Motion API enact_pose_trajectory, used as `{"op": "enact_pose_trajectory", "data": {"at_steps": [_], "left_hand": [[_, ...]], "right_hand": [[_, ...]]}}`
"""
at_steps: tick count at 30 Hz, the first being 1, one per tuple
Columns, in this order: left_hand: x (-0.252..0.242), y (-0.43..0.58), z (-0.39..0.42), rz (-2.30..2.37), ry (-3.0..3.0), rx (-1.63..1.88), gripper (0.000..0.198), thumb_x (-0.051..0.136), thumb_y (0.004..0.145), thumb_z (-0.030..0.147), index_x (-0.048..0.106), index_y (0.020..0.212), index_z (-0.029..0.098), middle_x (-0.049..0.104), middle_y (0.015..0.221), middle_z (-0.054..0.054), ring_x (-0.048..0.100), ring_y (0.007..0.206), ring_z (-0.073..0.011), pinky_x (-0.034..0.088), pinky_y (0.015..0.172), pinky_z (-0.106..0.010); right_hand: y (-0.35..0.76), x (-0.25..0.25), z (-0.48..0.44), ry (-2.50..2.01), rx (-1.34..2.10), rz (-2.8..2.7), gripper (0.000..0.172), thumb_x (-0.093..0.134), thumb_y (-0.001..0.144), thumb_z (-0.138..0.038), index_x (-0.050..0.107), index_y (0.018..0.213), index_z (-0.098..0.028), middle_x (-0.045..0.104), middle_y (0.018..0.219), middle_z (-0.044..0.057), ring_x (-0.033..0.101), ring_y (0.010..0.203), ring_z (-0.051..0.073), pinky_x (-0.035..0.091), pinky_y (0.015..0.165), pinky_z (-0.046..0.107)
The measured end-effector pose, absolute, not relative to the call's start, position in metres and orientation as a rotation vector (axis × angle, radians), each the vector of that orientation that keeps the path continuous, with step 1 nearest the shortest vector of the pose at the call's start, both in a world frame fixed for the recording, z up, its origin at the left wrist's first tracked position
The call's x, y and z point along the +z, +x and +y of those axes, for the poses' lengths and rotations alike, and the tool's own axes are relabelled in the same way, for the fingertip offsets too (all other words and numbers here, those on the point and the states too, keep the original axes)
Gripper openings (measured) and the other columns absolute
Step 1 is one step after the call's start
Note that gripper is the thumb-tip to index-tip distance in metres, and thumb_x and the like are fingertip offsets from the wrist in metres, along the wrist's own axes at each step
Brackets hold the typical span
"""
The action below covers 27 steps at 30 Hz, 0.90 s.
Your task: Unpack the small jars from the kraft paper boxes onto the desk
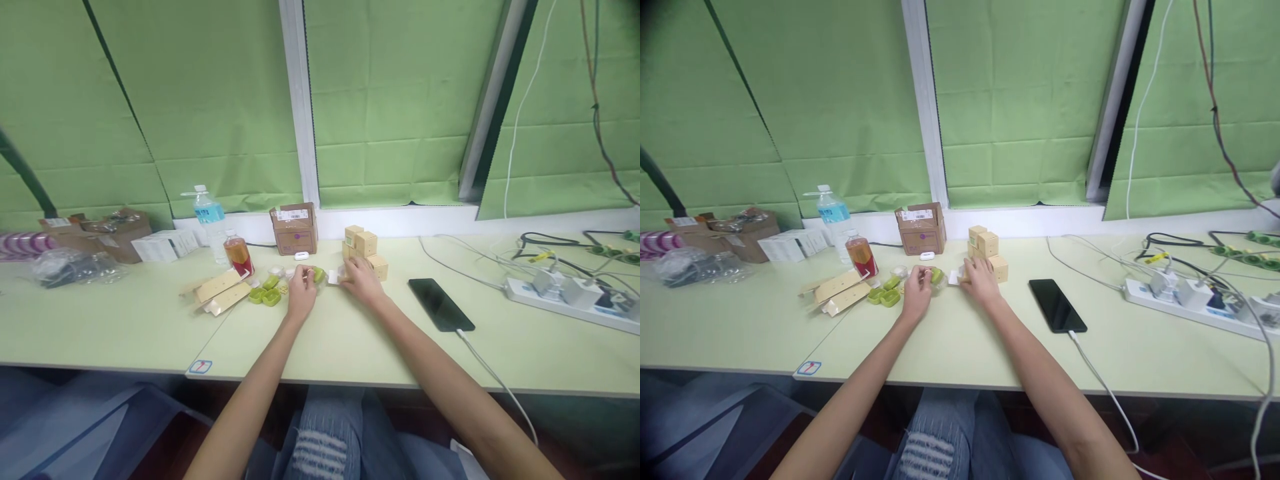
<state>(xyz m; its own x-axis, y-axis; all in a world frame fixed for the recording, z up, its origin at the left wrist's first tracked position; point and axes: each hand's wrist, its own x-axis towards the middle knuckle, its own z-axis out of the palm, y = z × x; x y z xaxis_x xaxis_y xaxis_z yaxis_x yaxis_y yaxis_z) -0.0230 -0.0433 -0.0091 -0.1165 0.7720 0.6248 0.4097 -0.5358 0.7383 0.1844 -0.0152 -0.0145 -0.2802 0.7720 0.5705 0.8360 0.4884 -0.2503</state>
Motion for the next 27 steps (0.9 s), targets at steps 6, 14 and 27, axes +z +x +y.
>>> {"op": "enact_pose_trajectory", "data": {"at_steps": [6,14,27], "left_hand": [[-0.007,-0.026,-0.041,1.298,2.104,1.672,0.011,0.048,0.096,0.022,0.059,0.094,0.022,0.068,0.111,-0.01,0.061,0.106,-0.0249,0.049,0.091,-0.039],[-0.008,-0.031,-0.043,1.309,2.153,1.551,0.015,0.045,0.098,0.023,0.06,0.094,0.021,0.069,0.096,-0.007,0.064,0.093,-0.0232,0.048,0.085,-0.036],[-0.004,-0.031,-0.041,1.267,2.062,1.689,0.014,0.048,0.098,0.024,0.061,0.096,0.02,0.071,0.097,-0.006,0.066,0.092,-0.0213,0.05,0.086,-0.035]], "right_hand": [[0.174,-0.009,-0.027,-1.108,-0.027,-2.181,0.065,0.07,0.088,-0.025,0.047,0.148,-0.016,0.041,0.158,0.021,0.033,0.151,0.034,0.023,0.126,0.057],[0.142,-0.015,-0.042,-0.88,0.415,-2.113,0.072,0.068,0.093,-0.037,0.038,0.156,-0.02,0.057,0.146,0.016,0.056,0.132,0.028,0.046,0.111,0.046],[0.143,-0.021,-0.035,-0.977,0.656,-1.951,0.093,0.089,0.071,-0.031,0.044,0.152,-0.019,0.066,0.116,0.011,0.063,0.098,0.024,0.054,0.089,0.04]]}}
